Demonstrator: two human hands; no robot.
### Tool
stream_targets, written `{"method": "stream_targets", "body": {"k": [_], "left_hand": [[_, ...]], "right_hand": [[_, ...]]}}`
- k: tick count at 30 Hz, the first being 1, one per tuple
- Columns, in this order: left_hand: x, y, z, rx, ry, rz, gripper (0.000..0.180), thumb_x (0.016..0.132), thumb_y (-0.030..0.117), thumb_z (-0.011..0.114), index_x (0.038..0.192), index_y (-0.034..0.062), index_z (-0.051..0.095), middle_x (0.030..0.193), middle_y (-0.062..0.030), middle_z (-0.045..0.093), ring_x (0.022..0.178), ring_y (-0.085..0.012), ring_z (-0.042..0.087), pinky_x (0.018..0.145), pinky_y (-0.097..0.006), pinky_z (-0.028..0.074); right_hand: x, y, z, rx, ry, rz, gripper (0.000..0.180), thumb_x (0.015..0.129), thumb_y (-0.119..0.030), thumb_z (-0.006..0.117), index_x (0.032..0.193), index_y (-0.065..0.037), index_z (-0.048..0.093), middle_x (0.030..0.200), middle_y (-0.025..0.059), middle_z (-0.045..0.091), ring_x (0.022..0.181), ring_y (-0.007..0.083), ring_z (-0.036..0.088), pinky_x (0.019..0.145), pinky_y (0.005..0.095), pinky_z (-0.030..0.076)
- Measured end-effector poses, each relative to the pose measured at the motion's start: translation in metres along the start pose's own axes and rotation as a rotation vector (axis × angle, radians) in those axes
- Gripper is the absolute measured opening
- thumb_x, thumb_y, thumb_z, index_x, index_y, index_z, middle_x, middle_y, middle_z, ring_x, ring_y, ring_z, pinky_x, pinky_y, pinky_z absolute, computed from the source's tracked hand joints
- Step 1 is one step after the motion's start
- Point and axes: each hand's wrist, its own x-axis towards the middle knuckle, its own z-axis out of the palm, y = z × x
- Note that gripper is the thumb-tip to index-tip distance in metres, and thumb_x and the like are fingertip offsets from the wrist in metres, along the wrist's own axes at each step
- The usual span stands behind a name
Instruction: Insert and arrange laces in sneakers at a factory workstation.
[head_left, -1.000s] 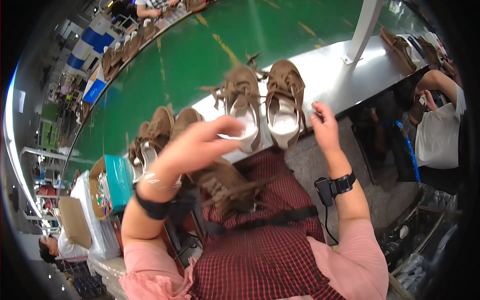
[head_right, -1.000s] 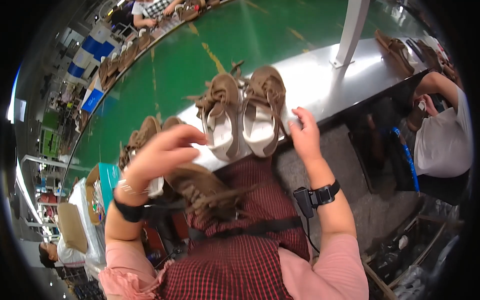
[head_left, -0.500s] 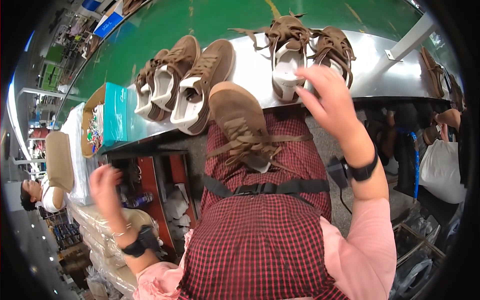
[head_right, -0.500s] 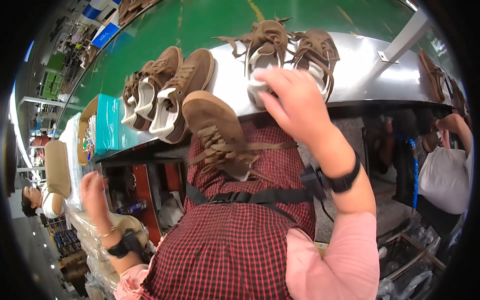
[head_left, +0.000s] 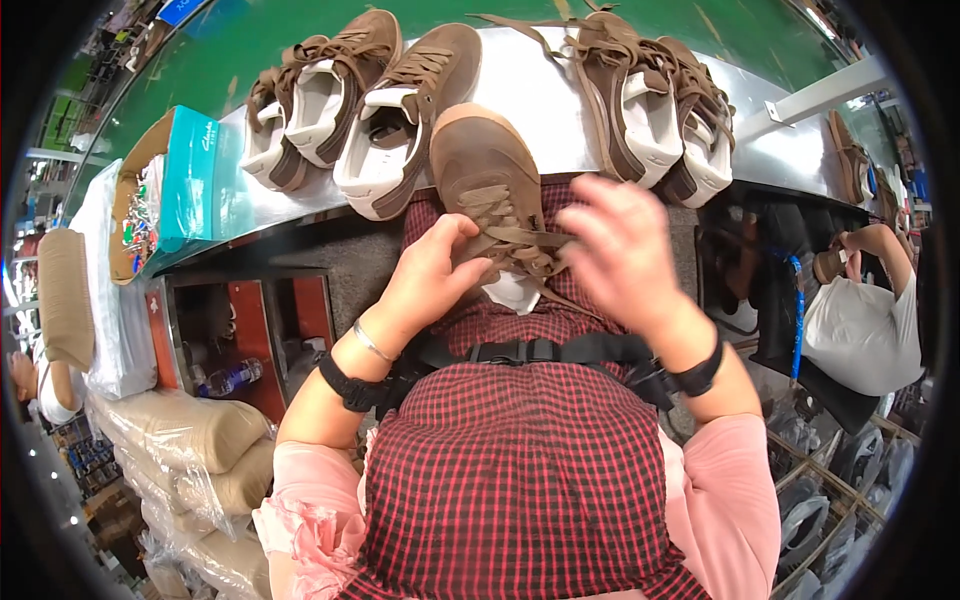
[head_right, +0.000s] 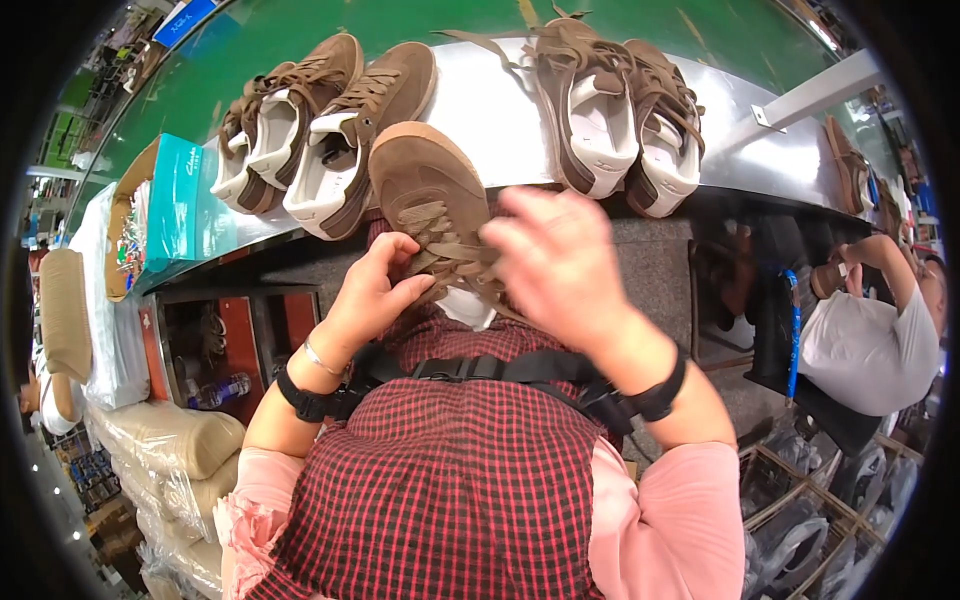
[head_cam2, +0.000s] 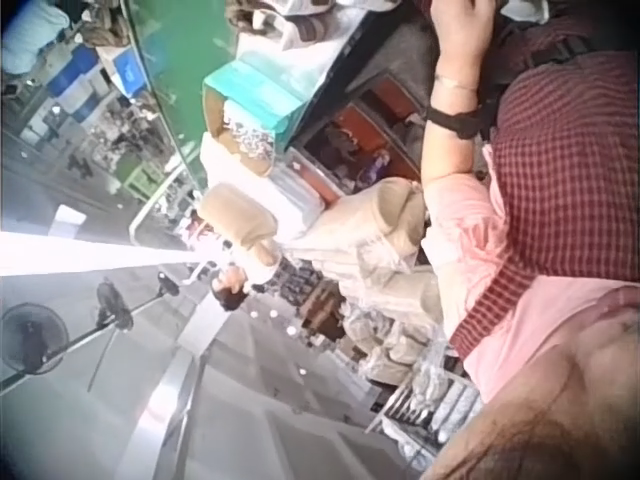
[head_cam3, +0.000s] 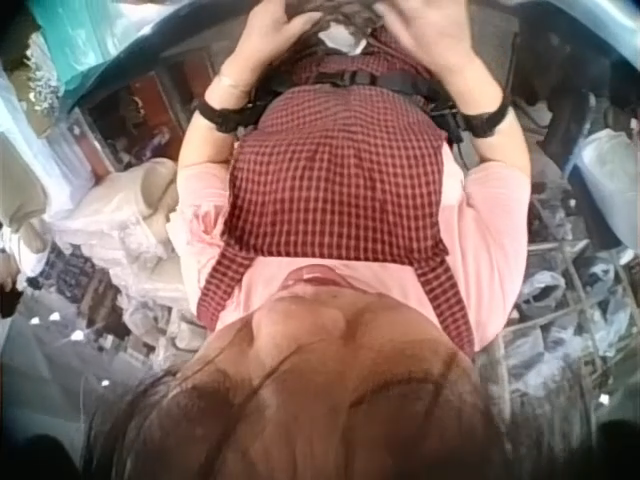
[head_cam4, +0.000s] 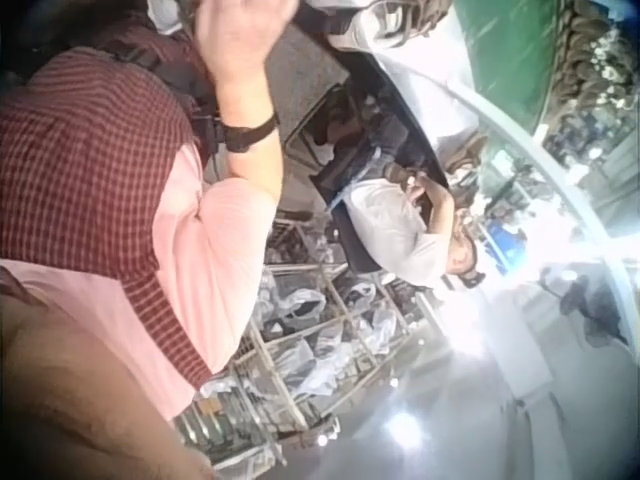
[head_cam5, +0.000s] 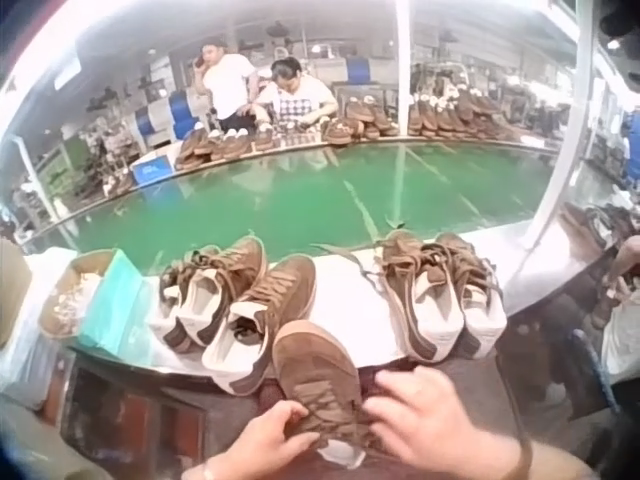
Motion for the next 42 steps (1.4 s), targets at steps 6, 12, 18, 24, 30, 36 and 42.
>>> {"method": "stream_targets", "body": {"k": [6, 12, 18, 24, 30, 36, 42], "left_hand": [[-0.013, 0.009, -0.016, 0.047, -0.109, 0.167, 0.021, 0.081, 0.006, 0.066, 0.100, 0.0010, 0.061, 0.088, -0.0106, 0.064, 0.078, -0.0201, 0.063, 0.070, -0.031, 0.049], [-0.030, -0.031, -0.030, 0.119, 0.065, 0.046, 0.016, 0.081, 0.003, 0.065, 0.097, 0.0018, 0.063, 0.079, -0.0090, 0.064, 0.071, -0.0198, 0.063, 0.064, -0.030, 0.049], [-0.041, -0.041, -0.013, 0.289, 0.029, 0.215, 0.015, 0.079, 0.003, 0.064, 0.094, 0.0031, 0.063, 0.084, -0.0136, 0.065, 0.078, -0.0300, 0.064, 0.070, -0.035, 0.052], [-0.047, 0.012, -0.060, -0.059, -0.242, 0.015, 0.014, 0.079, 0.005, 0.067, 0.092, -0.0001, 0.065, 0.082, -0.0112, 0.066, 0.074, -0.0217, 0.065, 0.068, -0.030, 0.050], [-0.045, 0.032, -0.050, 0.225, -0.280, 0.395, 0.012, 0.074, 0.005, 0.065, 0.086, 0.0046, 0.062, 0.078, -0.0110, 0.062, 0.073, -0.0306, 0.062, 0.064, -0.037, 0.050], [-0.056, -0.016, -0.058, 0.681, -0.085, 0.200, 0.009, 0.074, 0.005, 0.064, 0.082, 0.0054, 0.059, 0.073, -0.0100, 0.058, 0.071, -0.0315, 0.059, 0.061, -0.041, 0.048], [-0.049, -0.037, -0.050, 0.249, -0.034, 0.228, 0.022, 0.080, 0.011, 0.068, 0.099, 0.0031, 0.063, 0.088, -0.0097, 0.063, 0.083, -0.0232, 0.062, 0.076, -0.031, 0.049]], "right_hand": [[-0.017, 0.007, 0.029, 0.544, -0.390, 0.596, 0.055, 0.076, -0.014, 0.070, 0.126, -0.010, 0.047, 0.106, 0.0138, 0.061, 0.087, 0.0256, 0.063, 0.072, 0.0342, 0.051], [-0.032, 0.026, 0.006, 0.215, -0.099, 0.279, 0.019, 0.076, -0.007, 0.068, 0.094, -0.010, 0.067, 0.084, 0.0089, 0.069, 0.076, 0.0244, 0.068, 0.066, 0.0327, 0.054], [-0.057, 0.039, 0.025, 0.261, -0.172, 0.402, 0.023, 0.079, -0.006, 0.064, 0.102, -0.010, 0.065, 0.092, 0.0098, 0.068, 0.084, 0.0280, 0.066, 0.072, 0.0350, 0.053], [-0.041, 0.025, -0.012, 0.302, -0.203, 0.338, 0.020, 0.078, -0.003, 0.066, 0.098, -0.006, 0.066, 0.090, 0.0107, 0.067, 0.083, 0.0280, 0.065, 0.072, 0.0337, 0.052], [-0.005, -0.004, -0.029, 0.579, -0.084, 0.359, 0.017, 0.079, -0.003, 0.067, 0.096, -0.001, 0.065, 0.084, 0.0092, 0.066, 0.078, 0.0201, 0.065, 0.071, 0.0294, 0.051], [-0.006, 0.026, -0.033, 1.513, -0.245, 0.832, 0.013, 0.091, -0.015, 0.060, 0.090, -0.002, 0.061, 0.060, -0.0010, 0.053, 0.046, 0.0046, 0.045, 0.042, 0.0193, 0.036], [-0.050, 0.052, 0.016, 0.089, -0.133, 0.413, 0.025, 0.076, -0.015, 0.069, 0.098, -0.006, 0.061, 0.099, 0.0131, 0.062, 0.094, 0.0340, 0.060, 0.078, 0.0406, 0.048]]}}
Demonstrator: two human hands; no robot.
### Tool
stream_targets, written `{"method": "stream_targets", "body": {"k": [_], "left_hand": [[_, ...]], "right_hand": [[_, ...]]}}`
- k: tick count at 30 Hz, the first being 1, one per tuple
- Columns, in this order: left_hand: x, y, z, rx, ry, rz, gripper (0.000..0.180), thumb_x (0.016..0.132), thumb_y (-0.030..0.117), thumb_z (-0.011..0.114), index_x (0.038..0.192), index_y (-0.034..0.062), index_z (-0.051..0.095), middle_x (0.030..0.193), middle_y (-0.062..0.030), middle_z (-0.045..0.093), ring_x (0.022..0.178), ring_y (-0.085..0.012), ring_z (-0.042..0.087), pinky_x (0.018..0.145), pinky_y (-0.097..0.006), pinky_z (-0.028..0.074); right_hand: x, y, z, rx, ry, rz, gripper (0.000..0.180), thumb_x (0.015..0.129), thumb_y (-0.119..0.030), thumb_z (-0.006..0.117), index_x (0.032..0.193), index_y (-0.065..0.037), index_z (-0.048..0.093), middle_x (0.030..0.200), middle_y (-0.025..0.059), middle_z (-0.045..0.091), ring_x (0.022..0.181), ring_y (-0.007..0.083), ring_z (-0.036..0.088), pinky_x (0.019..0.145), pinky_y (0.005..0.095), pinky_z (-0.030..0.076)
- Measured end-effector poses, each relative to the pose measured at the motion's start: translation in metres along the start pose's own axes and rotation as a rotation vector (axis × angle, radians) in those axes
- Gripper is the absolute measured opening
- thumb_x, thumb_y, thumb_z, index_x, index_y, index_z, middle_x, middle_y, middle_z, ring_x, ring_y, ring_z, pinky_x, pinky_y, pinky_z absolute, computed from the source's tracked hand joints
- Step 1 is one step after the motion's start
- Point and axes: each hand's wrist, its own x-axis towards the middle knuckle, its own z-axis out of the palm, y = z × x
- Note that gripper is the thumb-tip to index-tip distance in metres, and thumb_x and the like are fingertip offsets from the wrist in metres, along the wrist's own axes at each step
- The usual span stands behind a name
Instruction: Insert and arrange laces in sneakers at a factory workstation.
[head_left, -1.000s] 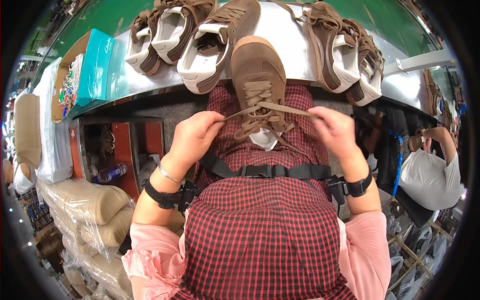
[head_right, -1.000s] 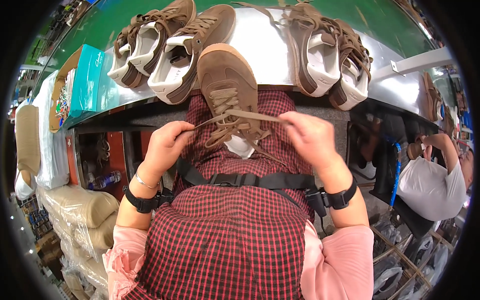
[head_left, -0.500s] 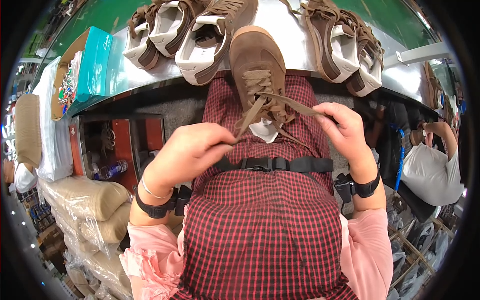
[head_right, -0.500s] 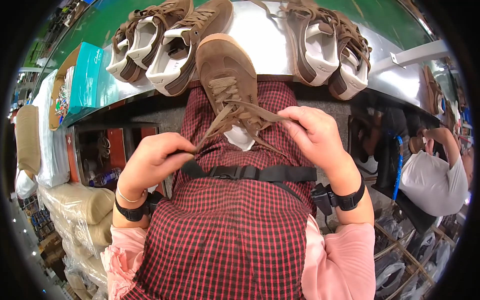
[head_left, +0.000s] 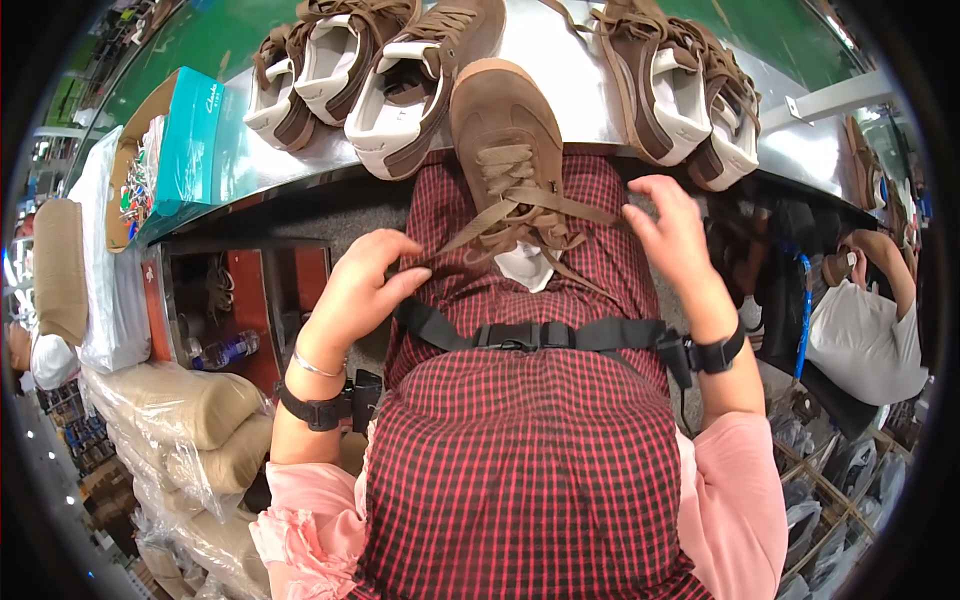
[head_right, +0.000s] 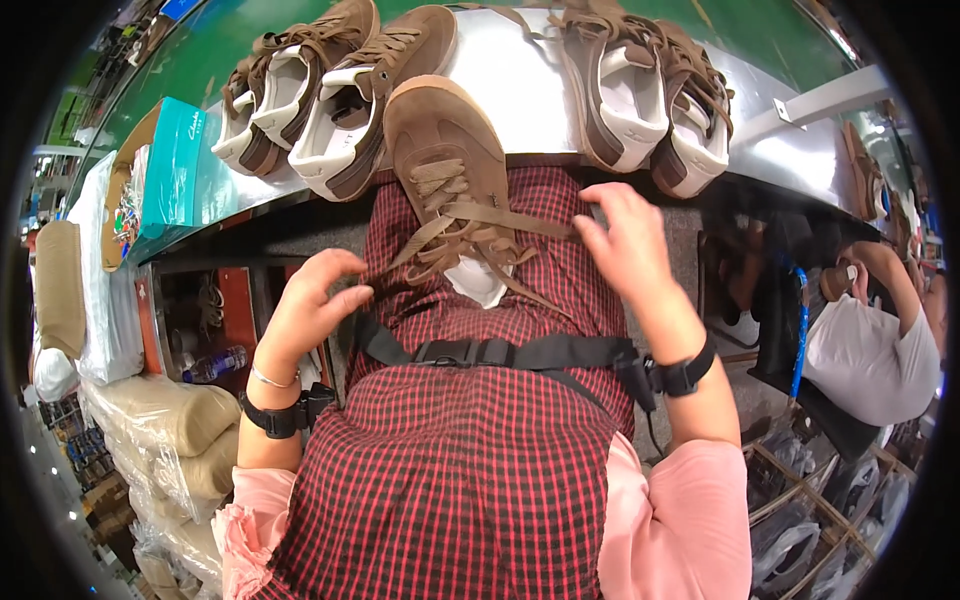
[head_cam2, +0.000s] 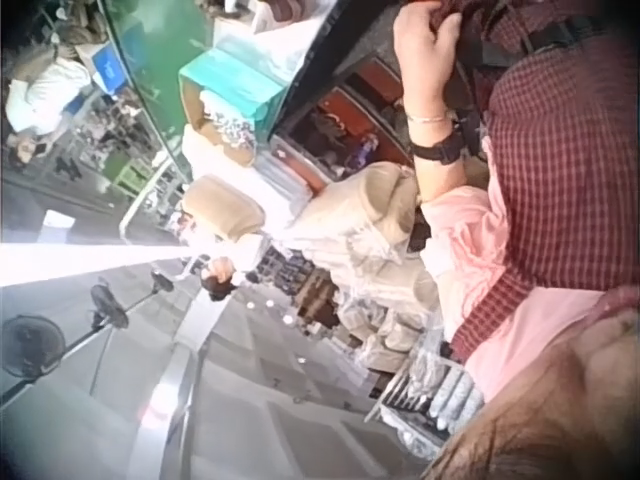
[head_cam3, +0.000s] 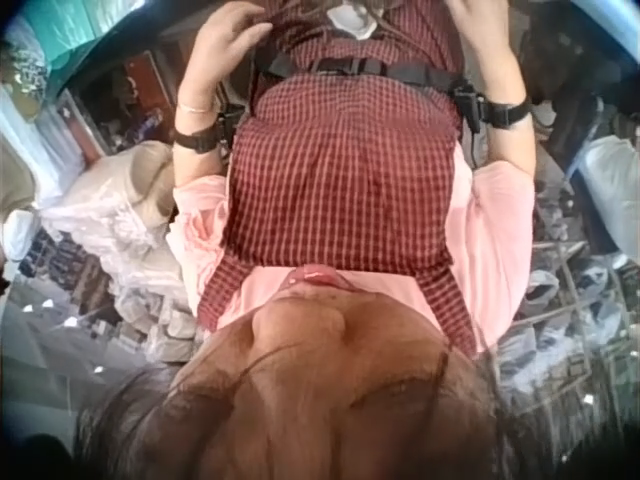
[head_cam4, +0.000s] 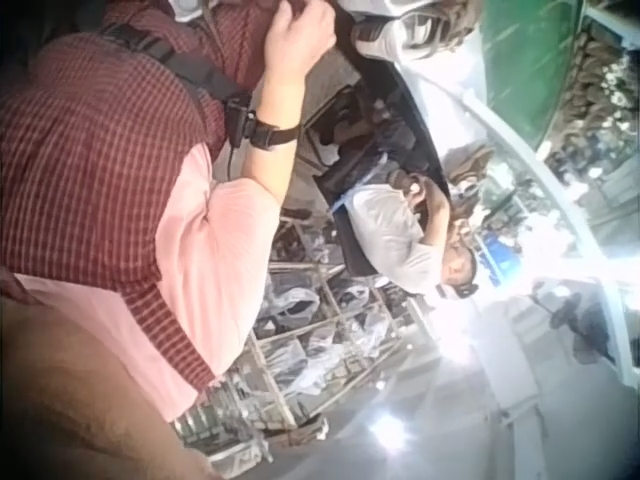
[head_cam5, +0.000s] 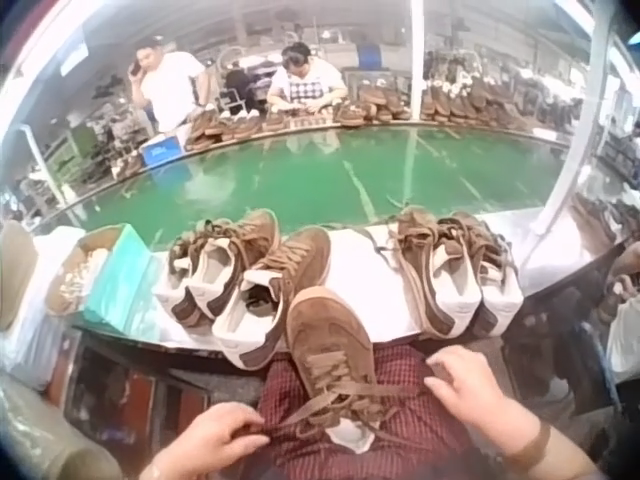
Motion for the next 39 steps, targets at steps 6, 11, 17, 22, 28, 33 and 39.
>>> {"method": "stream_targets", "body": {"k": [6, 11, 17, 22, 28, 33, 39], "left_hand": [[0.050, 0.014, 0.032, -0.485, -0.017, -0.436, 0.020, 0.089, 0.016, 0.062, 0.099, -0.0009, 0.061, 0.086, -0.0012, 0.061, 0.080, -0.0081, 0.055, 0.071, -0.024, 0.046], [0.048, 0.014, 0.016, -0.652, -0.372, -0.639, 0.020, 0.089, 0.022, 0.062, 0.093, 0.0029, 0.062, 0.066, 0.0020, 0.053, 0.055, -0.0048, 0.047, 0.048, -0.020, 0.038], [0.019, 0.011, -0.010, -0.542, -0.277, -0.434, 0.017, 0.084, 0.018, 0.068, 0.091, 0.0025, 0.066, 0.070, 0.0000, 0.060, 0.061, -0.0100, 0.053, 0.058, -0.025, 0.045], [0.022, 0.065, -0.033, -0.334, -0.374, -0.016, 0.016, 0.076, 0.012, 0.071, 0.087, 0.0016, 0.064, 0.076, -0.0121, 0.063, 0.068, -0.0260, 0.062, 0.063, -0.033, 0.049], [0.022, 0.069, -0.022, -0.108, -0.421, 0.094, 0.018, 0.077, 0.014, 0.068, 0.091, 0.0032, 0.065, 0.080, -0.0156, 0.063, 0.075, -0.0343, 0.062, 0.067, -0.039, 0.050], [0.000, 0.035, -0.053, -0.263, -0.242, -0.487, 0.016, 0.078, 0.004, 0.064, 0.093, -0.0001, 0.066, 0.075, -0.0119, 0.064, 0.066, -0.0250, 0.063, 0.060, -0.032, 0.050], [0.005, 0.070, -0.052, 0.042, -0.232, 0.198, 0.016, 0.072, 0.009, 0.068, 0.087, 0.0061, 0.066, 0.073, -0.0127, 0.063, 0.067, -0.0299, 0.062, 0.059, -0.037, 0.049]], "right_hand": [[0.031, -0.070, 0.024, 0.197, -0.114, -0.170, 0.038, 0.080, -0.019, 0.066, 0.115, -0.007, 0.054, 0.112, 0.0144, 0.058, 0.102, 0.0326, 0.057, 0.087, 0.0426, 0.044], [0.030, -0.058, 0.017, 0.448, -0.277, 0.070, 0.028, 0.082, -0.013, 0.067, 0.108, -0.006, 0.059, 0.078, 0.0066, 0.062, 0.067, 0.0194, 0.059, 0.062, 0.0305, 0.049], [0.034, -0.021, 0.022, 0.747, -0.112, 0.375, 0.020, 0.079, -0.008, 0.070, 0.097, -0.003, 0.063, 0.075, -0.0008, 0.060, 0.067, 0.0080, 0.055, 0.063, 0.0241, 0.046], [0.042, -0.106, -0.012, 0.329, -0.133, -0.593, 0.038, 0.062, -0.011, 0.070, 0.099, -0.009, 0.062, 0.097, 0.0079, 0.064, 0.094, 0.0280, 0.061, 0.084, 0.0407, 0.045], [0.029, -0.094, -0.004, 0.452, -0.415, -0.568, 0.020, 0.073, -0.011, 0.068, 0.091, -0.008, 0.062, 0.073, 0.0057, 0.063, 0.067, 0.0282, 0.061, 0.067, 0.0384, 0.046], [0.013, -0.048, -0.010, 0.790, -0.407, 0.053, 0.014, 0.080, -0.007, 0.065, 0.093, -0.001, 0.063, 0.081, 0.0091, 0.066, 0.072, 0.0247, 0.063, 0.067, 0.0311, 0.050], [0.027, -0.081, -0.020, 0.277, -0.302, -0.370, 0.042, 0.073, -0.018, 0.069, 0.113, -0.008, 0.057, 0.108, 0.0100, 0.062, 0.105, 0.0270, 0.057, 0.101, 0.0459, 0.032]]}}
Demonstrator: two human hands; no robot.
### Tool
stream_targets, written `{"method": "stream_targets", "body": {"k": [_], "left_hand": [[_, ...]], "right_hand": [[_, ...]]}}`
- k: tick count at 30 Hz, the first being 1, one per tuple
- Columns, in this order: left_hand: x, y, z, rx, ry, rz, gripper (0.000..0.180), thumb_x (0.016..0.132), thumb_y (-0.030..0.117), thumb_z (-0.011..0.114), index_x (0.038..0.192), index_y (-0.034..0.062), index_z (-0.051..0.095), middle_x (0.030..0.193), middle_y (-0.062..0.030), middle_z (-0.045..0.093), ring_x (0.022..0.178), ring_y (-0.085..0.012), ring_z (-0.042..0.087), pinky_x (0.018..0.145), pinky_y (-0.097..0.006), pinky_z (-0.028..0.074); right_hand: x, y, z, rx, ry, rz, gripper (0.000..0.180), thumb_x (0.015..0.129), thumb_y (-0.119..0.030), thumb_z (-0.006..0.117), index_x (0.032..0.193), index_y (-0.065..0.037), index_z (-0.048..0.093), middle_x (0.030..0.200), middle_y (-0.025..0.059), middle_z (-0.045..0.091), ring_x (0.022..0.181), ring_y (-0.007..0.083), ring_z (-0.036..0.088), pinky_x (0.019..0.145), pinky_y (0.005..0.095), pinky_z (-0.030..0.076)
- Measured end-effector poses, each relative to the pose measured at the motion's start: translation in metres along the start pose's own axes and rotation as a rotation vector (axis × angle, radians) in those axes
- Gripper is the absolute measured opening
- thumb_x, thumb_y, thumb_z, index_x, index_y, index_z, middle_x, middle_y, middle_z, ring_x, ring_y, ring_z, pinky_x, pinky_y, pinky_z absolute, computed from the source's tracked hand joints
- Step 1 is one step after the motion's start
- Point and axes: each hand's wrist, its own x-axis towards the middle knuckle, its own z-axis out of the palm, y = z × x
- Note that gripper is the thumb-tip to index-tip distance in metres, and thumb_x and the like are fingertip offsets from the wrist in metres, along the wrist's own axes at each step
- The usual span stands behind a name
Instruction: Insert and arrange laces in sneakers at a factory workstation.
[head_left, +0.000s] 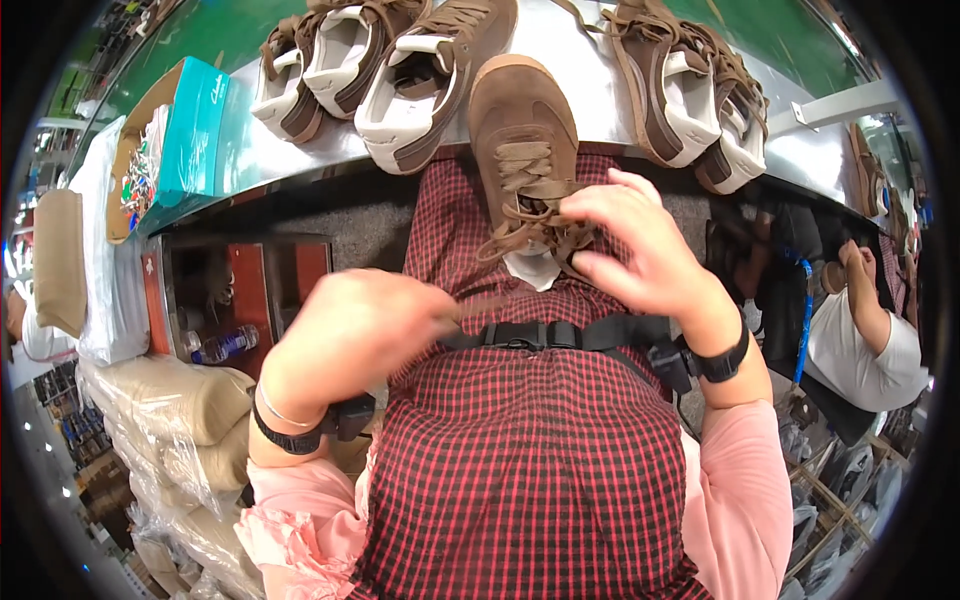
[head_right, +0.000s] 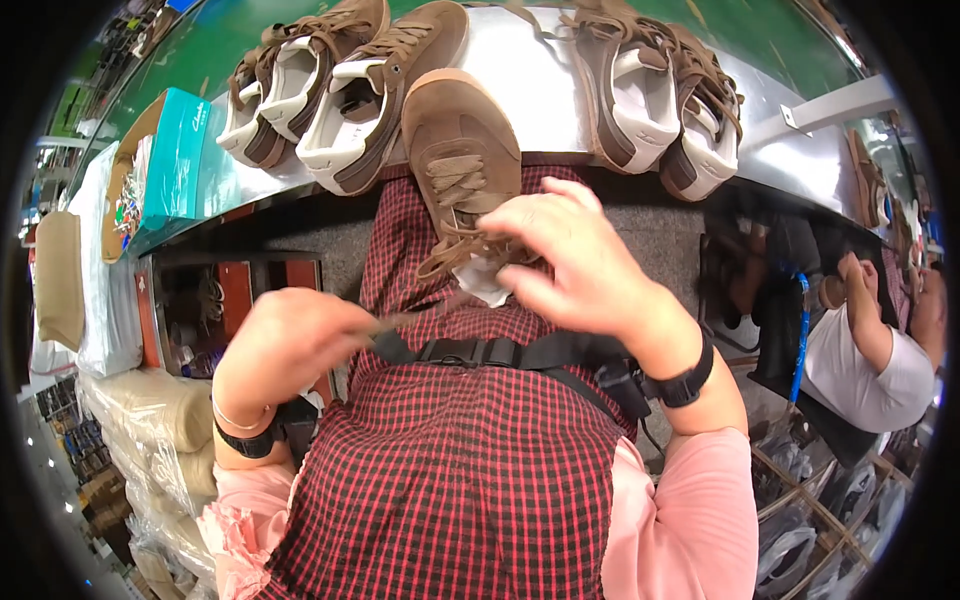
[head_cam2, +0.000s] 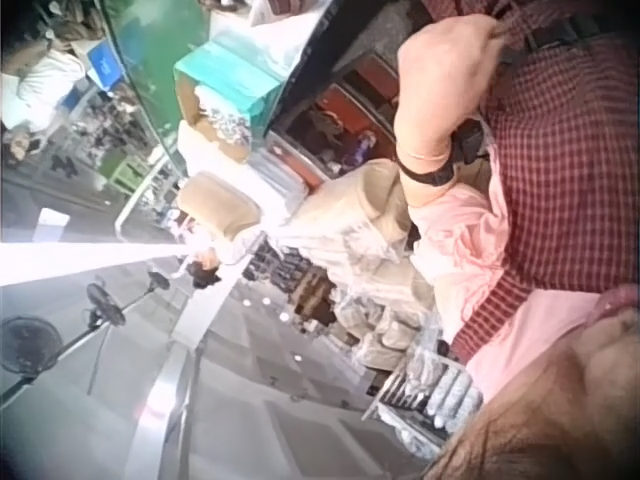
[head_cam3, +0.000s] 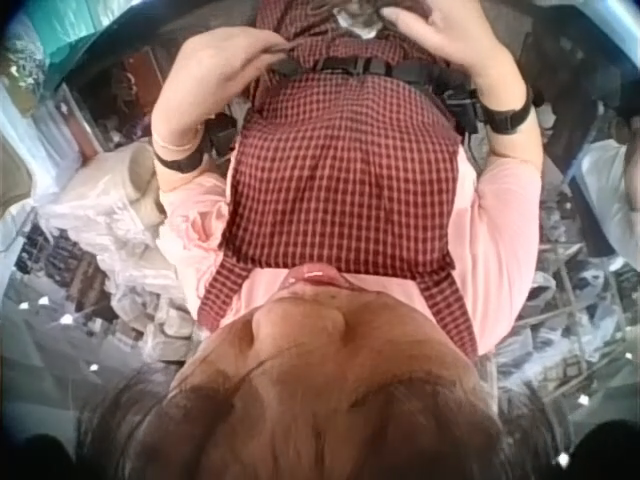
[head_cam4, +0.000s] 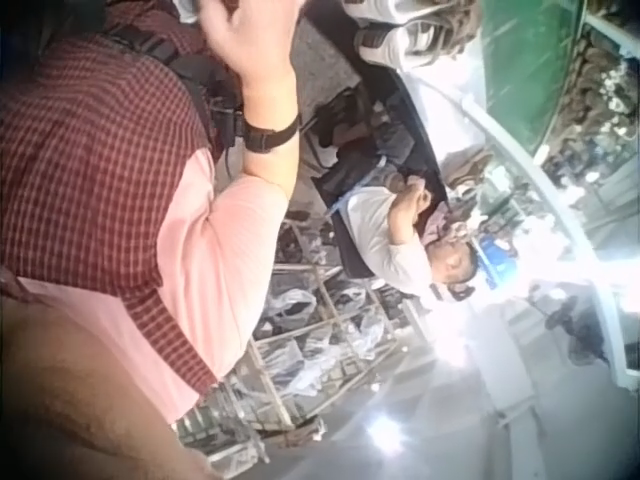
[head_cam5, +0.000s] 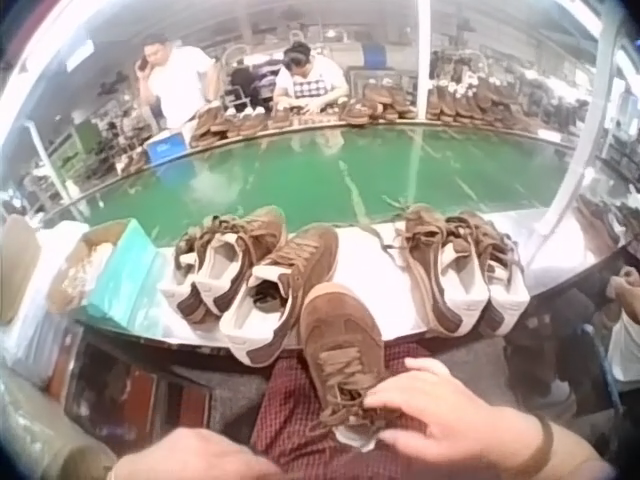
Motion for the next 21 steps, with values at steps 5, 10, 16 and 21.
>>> {"method": "stream_targets", "body": {"k": [5, 10, 16, 21], "left_hand": [[0.039, 0.027, 0.010, 0.111, -0.161, 0.016, 0.016, 0.073, 0.013, 0.070, 0.086, 0.0062, 0.063, 0.069, -0.0095, 0.062, 0.063, -0.0282, 0.061, 0.057, -0.038, 0.049], [0.023, 0.004, 0.016, -0.132, -0.058, -0.047, 0.011, 0.079, 0.013, 0.067, 0.086, 0.0054, 0.066, 0.075, -0.0099, 0.065, 0.069, -0.0291, 0.063, 0.062, -0.035, 0.050], [0.027, 0.004, 0.026, -0.120, -0.012, 0.010, 0.012, 0.079, 0.012, 0.067, 0.088, 0.0051, 0.065, 0.073, -0.0099, 0.063, 0.067, -0.0293, 0.063, 0.060, -0.036, 0.050], [0.047, 0.021, 0.039, 0.104, -0.062, 0.145, 0.015, 0.075, 0.016, 0.069, 0.075, 0.0062, 0.057, 0.063, -0.0078, 0.056, 0.060, -0.0276, 0.059, 0.054, -0.039, 0.047]], "right_hand": [[0.007, -0.046, 0.022, 0.724, -0.290, 0.013, 0.065, 0.081, -0.024, 0.069, 0.133, -0.005, 0.035, 0.103, 0.0132, 0.063, 0.093, 0.0338, 0.062, 0.079, 0.0368, 0.050], [-0.015, -0.022, -0.010, 0.791, -0.232, 0.326, 0.011, 0.087, -0.010, 0.063, 0.095, -0.003, 0.067, 0.077, 0.0064, 0.065, 0.072, 0.0091, 0.060, 0.066, 0.0248, 0.048], [-0.028, 0.002, -0.007, 0.510, -0.293, 0.326, 0.019, 0.083, -0.011, 0.066, 0.099, 0.000, 0.065, 0.089, 0.0088, 0.064, 0.083, 0.0177, 0.062, 0.072, 0.0292, 0.049], [-0.002, -0.027, 0.007, 0.632, -0.238, 0.125, 0.042, 0.084, -0.017, 0.066, 0.121, -0.002, 0.054, 0.111, 0.0144, 0.059, 0.104, 0.0233, 0.058, 0.088, 0.0350, 0.047]]}}
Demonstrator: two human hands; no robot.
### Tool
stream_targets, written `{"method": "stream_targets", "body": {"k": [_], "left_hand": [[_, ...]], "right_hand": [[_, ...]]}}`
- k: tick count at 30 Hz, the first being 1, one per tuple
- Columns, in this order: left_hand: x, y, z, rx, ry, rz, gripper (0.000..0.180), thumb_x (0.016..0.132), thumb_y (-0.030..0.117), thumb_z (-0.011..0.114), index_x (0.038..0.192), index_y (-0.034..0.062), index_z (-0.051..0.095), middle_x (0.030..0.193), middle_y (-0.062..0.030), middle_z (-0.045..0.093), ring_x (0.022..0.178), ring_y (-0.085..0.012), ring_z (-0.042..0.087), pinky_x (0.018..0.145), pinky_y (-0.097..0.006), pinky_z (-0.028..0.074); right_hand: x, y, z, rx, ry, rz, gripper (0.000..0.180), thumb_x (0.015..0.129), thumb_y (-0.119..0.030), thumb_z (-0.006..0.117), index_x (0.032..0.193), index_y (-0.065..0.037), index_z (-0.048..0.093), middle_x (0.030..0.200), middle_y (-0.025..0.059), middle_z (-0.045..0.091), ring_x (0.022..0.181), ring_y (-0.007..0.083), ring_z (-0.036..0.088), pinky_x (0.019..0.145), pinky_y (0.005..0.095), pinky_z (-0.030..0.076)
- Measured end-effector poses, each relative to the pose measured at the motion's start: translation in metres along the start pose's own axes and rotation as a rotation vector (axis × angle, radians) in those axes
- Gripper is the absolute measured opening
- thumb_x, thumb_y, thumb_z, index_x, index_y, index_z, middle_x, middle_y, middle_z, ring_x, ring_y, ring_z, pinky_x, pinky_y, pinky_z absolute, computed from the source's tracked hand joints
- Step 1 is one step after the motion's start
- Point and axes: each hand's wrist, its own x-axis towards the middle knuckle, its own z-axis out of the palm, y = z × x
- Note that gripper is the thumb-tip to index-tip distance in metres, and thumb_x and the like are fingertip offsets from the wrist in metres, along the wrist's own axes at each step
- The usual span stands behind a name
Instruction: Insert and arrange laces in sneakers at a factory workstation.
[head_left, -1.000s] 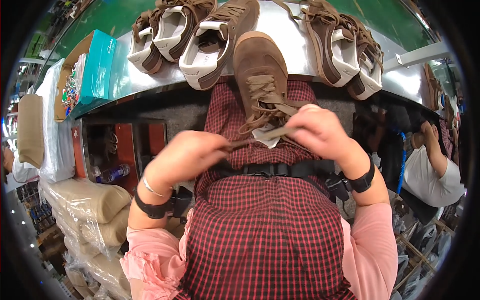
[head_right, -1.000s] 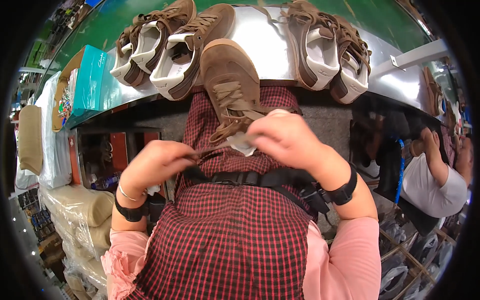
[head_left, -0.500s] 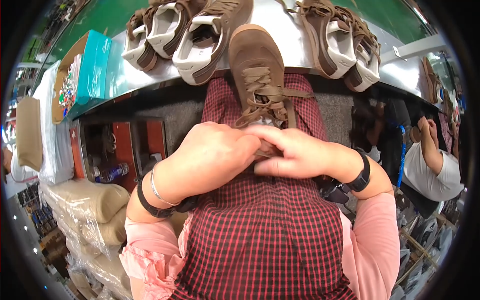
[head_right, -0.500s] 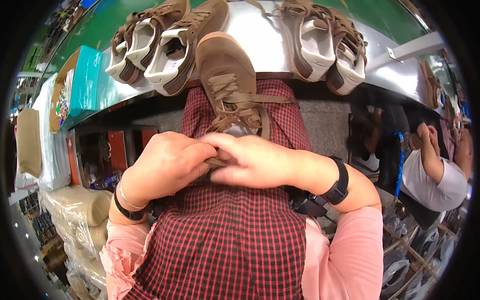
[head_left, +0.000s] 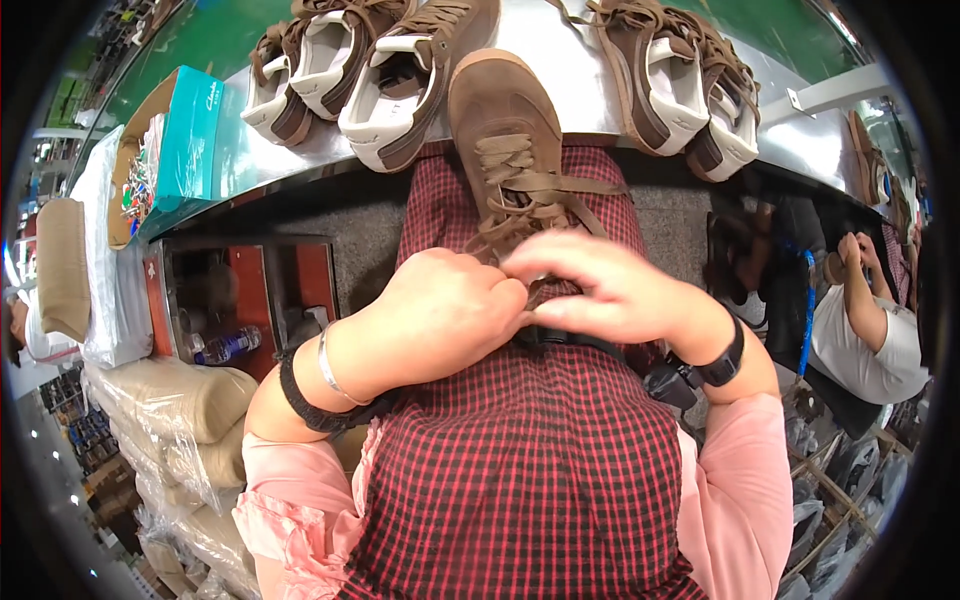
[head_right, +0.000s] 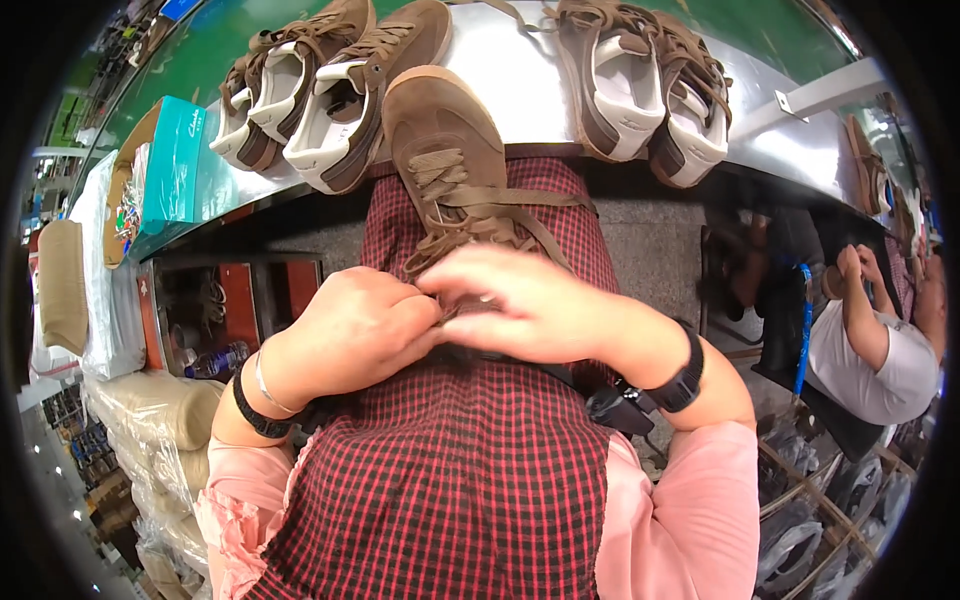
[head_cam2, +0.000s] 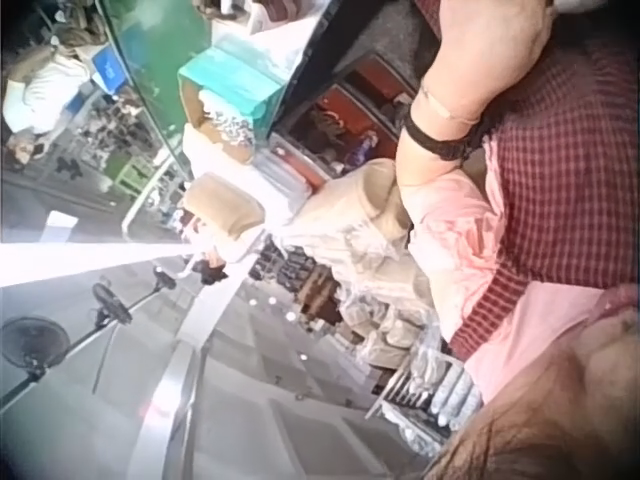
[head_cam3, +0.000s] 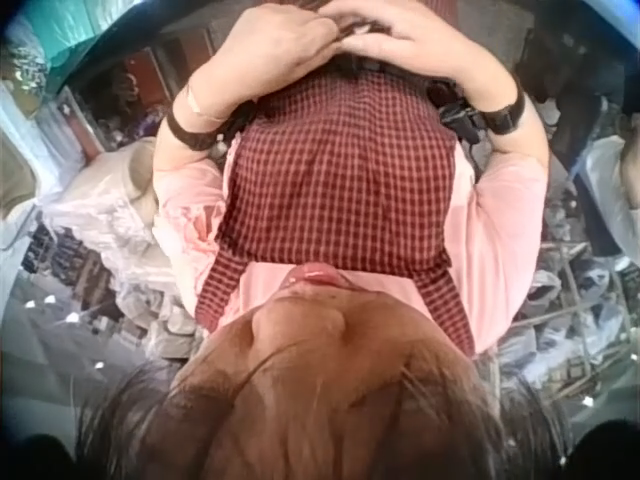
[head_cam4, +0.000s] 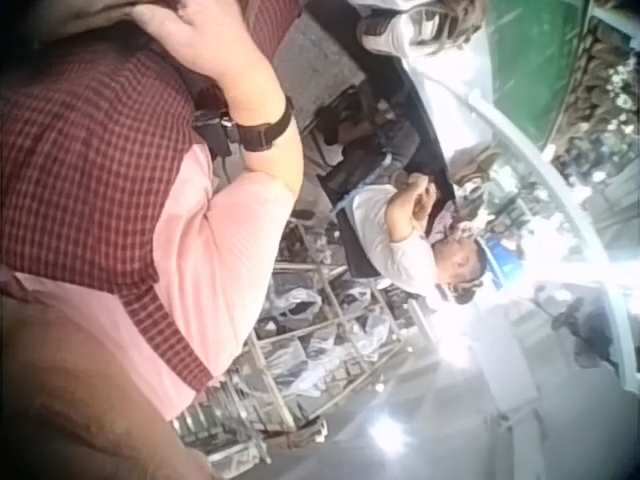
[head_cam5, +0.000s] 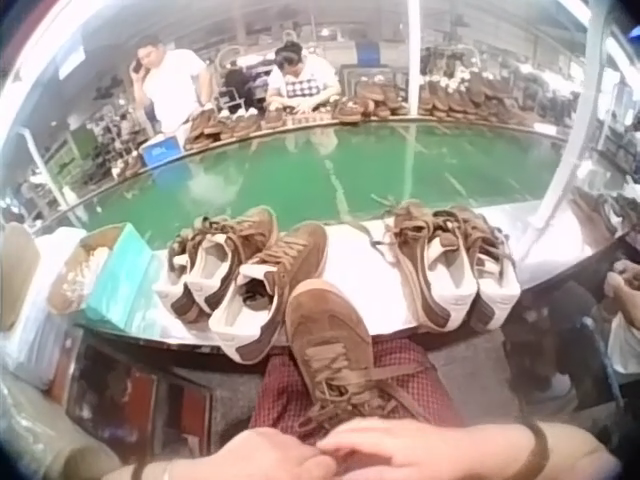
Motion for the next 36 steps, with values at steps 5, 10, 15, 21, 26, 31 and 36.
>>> {"method": "stream_targets", "body": {"k": [5, 10, 15, 21, 26, 31, 36], "left_hand": [[0.001, -0.014, 0.006, 0.024, 0.014, -0.025, 0.018, 0.075, 0.018, 0.070, 0.072, 0.0071, 0.056, 0.061, -0.0072, 0.054, 0.058, -0.0278, 0.058, 0.053, -0.039, 0.046], [0.007, -0.038, 0.011, -0.103, 0.272, -0.018, 0.017, 0.073, 0.014, 0.072, 0.084, 0.0050, 0.061, 0.085, -0.0104, 0.060, 0.066, -0.0277, 0.059, 0.057, -0.037, 0.048], [0.023, -0.053, 0.033, 0.388, 0.062, 0.033, 0.037, 0.074, 0.018, 0.066, 0.107, 0.0047, 0.059, 0.110, -0.0126, 0.058, 0.066, -0.0237, 0.060, 0.057, -0.034, 0.050], [0.016, -0.051, 0.054, 0.550, 0.017, -0.043, 0.030, 0.071, 0.020, 0.063, 0.097, 0.0049, 0.059, 0.094, -0.0072, 0.057, 0.056, -0.0169, 0.056, 0.047, -0.030, 0.046], [0.026, -0.043, 0.065, 0.690, 0.083, -0.153, 0.024, 0.072, 0.020, 0.063, 0.091, 0.0060, 0.060, 0.092, -0.0071, 0.058, 0.054, -0.0161, 0.055, 0.044, -0.029, 0.045], [0.021, -0.040, 0.080, 0.814, 0.025, -0.232, 0.021, 0.072, 0.018, 0.061, 0.089, 0.0067, 0.060, 0.087, -0.0084, 0.060, 0.052, -0.0163, 0.056, 0.042, -0.031, 0.045], [0.018, -0.057, 0.065, 0.321, -0.025, -0.224, 0.010, 0.073, 0.010, 0.059, 0.082, 0.0072, 0.056, 0.087, -0.0099, 0.060, 0.061, -0.0263, 0.061, 0.050, -0.036, 0.049]], "right_hand": [[-0.005, 0.020, 0.005, 0.368, 0.040, 0.270, 0.020, 0.089, -0.015, 0.063, 0.104, -0.002, 0.063, 0.089, 0.0026, 0.065, 0.079, 0.0089, 0.059, 0.072, 0.0246, 0.049], [-0.005, 0.045, -0.027, 0.514, 0.419, 0.263, 0.012, 0.090, -0.012, 0.061, 0.098, -0.003, 0.064, 0.080, -0.0029, 0.061, 0.067, 0.0037, 0.052, 0.063, 0.0194, 0.045], [0.024, 0.043, -0.015, 0.522, 0.387, 0.171, 0.013, 0.092, -0.009, 0.057, 0.102, -0.002, 0.060, 0.085, 0.0015, 0.062, 0.079, 0.0081, 0.059, 0.073, 0.0228, 0.049], [0.042, 0.071, -0.001, 0.560, 0.402, 0.148, 0.012, 0.093, -0.010, 0.055, 0.100, -0.001, 0.058, 0.088, 0.0052, 0.064, 0.083, 0.0102, 0.061, 0.076, 0.0254, 0.050], [0.043, 0.074, -0.001, 0.154, 0.408, 0.109, 0.013, 0.091, -0.011, 0.056, 0.101, -0.002, 0.057, 0.088, 0.0086, 0.066, 0.083, 0.0154, 0.065, 0.073, 0.0289, 0.051], [0.044, 0.075, 0.001, -0.271, 0.424, 0.046, 0.014, 0.090, -0.016, 0.057, 0.101, -0.008, 0.059, 0.085, 0.0097, 0.069, 0.081, 0.0258, 0.068, 0.069, 0.0340, 0.053], [0.045, 0.070, -0.002, -0.309, 0.449, 0.074, 0.016, 0.090, -0.019, 0.056, 0.102, -0.010, 0.060, 0.083, 0.0084, 0.069, 0.080, 0.0254, 0.068, 0.068, 0.0342, 0.053]]}}
